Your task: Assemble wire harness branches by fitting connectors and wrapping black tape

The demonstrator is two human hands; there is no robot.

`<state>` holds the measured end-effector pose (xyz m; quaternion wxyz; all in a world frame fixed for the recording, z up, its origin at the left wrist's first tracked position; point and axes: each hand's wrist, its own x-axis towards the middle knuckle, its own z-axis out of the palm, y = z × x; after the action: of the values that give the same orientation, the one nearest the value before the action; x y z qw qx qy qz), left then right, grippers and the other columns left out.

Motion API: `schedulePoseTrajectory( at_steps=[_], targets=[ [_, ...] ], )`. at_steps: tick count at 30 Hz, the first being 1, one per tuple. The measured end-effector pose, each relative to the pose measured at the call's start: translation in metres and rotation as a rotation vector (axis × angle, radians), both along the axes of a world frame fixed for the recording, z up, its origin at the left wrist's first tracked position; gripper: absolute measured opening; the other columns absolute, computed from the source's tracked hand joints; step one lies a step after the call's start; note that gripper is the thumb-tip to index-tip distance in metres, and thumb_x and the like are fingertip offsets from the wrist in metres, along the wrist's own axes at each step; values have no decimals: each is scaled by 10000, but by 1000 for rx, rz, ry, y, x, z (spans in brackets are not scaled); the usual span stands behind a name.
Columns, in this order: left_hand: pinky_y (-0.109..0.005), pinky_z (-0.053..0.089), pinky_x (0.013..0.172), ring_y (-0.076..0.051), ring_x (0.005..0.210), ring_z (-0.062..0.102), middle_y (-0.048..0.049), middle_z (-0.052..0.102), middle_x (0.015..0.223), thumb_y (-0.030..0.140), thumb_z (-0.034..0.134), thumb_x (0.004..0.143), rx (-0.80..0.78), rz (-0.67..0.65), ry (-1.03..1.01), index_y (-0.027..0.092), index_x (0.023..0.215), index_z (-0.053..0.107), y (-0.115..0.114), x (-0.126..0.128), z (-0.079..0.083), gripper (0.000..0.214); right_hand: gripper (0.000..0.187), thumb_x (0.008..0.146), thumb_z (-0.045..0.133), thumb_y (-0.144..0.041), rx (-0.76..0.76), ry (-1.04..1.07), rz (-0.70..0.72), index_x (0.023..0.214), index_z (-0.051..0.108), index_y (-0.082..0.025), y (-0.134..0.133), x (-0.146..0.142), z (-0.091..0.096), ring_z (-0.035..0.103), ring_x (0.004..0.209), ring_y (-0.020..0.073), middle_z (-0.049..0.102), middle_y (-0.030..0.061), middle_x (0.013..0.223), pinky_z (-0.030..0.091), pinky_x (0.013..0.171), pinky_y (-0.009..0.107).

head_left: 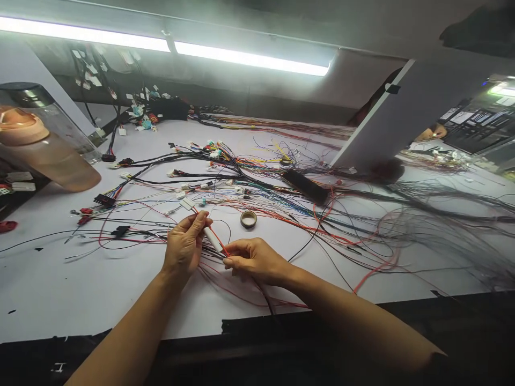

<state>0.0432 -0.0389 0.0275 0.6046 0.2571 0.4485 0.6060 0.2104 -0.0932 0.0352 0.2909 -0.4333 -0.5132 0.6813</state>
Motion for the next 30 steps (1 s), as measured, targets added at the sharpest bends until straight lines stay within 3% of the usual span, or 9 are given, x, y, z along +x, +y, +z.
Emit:
schedulePoseTrajectory(
  at_steps=[3, 7, 10, 16, 19, 22, 26, 30],
  targets=[
    [-211, 465, 693, -104, 678, 584, -41, 680, 729, 372, 878, 567, 2, -53, -28, 135, 848, 732, -3, 1, 1, 396, 276, 794, 659, -357, 16, -18, -53, 945, 690, -128, 1, 0, -4, 590, 590, 91, 644, 12, 728, 460, 572, 223],
    [-278, 490, 760, -159, 783, 628, -117, 708, 963, 451, 794, 687, -2, -314, -10, 143, 1042, 713, -13, 4, 0, 477, 272, 795, 651, -376, 95, 43, -127, 895, 693, -126, 5, 2, -1, 570, 580, 84, 620, -2, 698, 473, 609, 233],
    [-297, 494, 783, -192, 833, 644, -118, 711, 940, 396, 792, 707, -34, -438, 31, 149, 1060, 709, -20, 6, -4, 439, 248, 800, 636, -370, 138, 45, -169, 840, 693, -133, 5, 2, 4, 552, 577, 86, 599, -12, 671, 459, 602, 231],
    [-230, 492, 644, -140, 699, 612, -69, 694, 798, 386, 836, 648, -48, -411, -23, 147, 912, 727, -21, 9, -8, 373, 290, 864, 569, -397, 204, -79, -106, 808, 675, -132, 5, 5, 5, 520, 576, 89, 594, -8, 656, 408, 569, 213],
    [-210, 500, 700, -129, 719, 617, -64, 679, 749, 379, 873, 589, -83, -344, -36, 123, 874, 725, -21, 10, -5, 410, 320, 921, 509, -378, 466, -304, -76, 790, 684, -144, 13, 18, 6, 554, 643, 105, 633, 8, 693, 413, 634, 222],
    [-268, 528, 756, -148, 732, 625, -54, 651, 737, 382, 860, 611, -88, -333, -47, 114, 886, 713, -20, 11, -2, 411, 255, 944, 500, -314, 726, -531, -185, 880, 699, -167, 26, 38, 6, 615, 801, 133, 703, 37, 870, 430, 765, 243],
    [-323, 555, 690, -151, 684, 601, -33, 602, 758, 369, 824, 667, -68, -357, -83, 126, 914, 691, -20, 11, 2, 371, 166, 927, 552, -257, 903, -773, -274, 977, 687, -175, 37, 60, -1, 613, 923, 164, 710, 59, 996, 422, 858, 285],
    [-269, 527, 603, -122, 630, 557, -27, 578, 735, 355, 842, 642, -79, -326, -91, 117, 886, 688, -18, 12, 4, 374, 196, 883, 633, -324, 1024, -953, -130, 1013, 679, -184, 42, 59, -10, 566, 980, 184, 675, 72, 1065, 401, 855, 305]
  ],
)
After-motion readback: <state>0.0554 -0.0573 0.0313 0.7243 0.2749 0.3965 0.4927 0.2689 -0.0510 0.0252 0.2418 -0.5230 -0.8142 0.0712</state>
